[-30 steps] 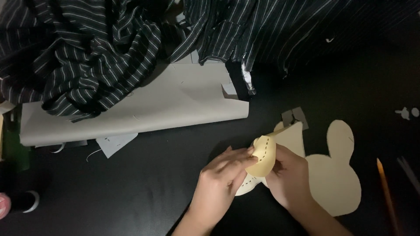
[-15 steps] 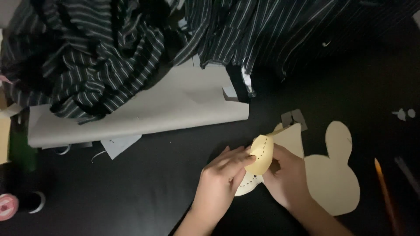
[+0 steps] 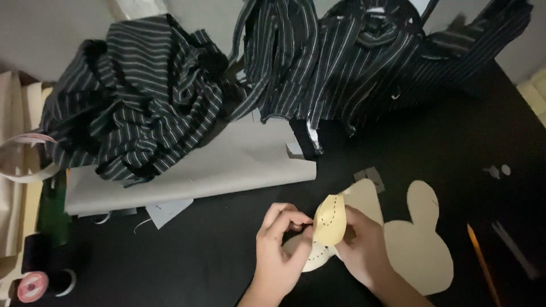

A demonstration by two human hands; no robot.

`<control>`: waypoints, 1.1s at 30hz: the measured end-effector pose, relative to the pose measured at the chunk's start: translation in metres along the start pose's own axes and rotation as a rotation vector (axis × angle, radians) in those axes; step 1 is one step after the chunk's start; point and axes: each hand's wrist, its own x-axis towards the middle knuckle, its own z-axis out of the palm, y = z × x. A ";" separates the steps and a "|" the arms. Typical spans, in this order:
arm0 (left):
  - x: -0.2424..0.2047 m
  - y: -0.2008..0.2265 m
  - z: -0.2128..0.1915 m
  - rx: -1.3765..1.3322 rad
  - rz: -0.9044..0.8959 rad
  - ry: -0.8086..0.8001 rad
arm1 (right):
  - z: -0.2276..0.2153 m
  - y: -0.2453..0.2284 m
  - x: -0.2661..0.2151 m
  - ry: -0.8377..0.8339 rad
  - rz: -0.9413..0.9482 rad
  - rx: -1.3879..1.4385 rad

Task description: Hand-stitching a small grey leather detail onto a yellow bunny-ear shaped leather template using a needle and thread.

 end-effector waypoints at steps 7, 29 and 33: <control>-0.004 -0.003 0.001 0.427 0.219 -0.166 | -0.001 0.008 0.002 -0.008 0.054 -0.169; -0.007 -0.020 0.006 0.415 0.263 -0.166 | 0.002 0.025 0.001 0.068 -0.139 -0.301; -0.008 -0.029 0.009 0.430 0.224 -0.142 | 0.001 0.012 0.004 0.001 -0.004 -0.369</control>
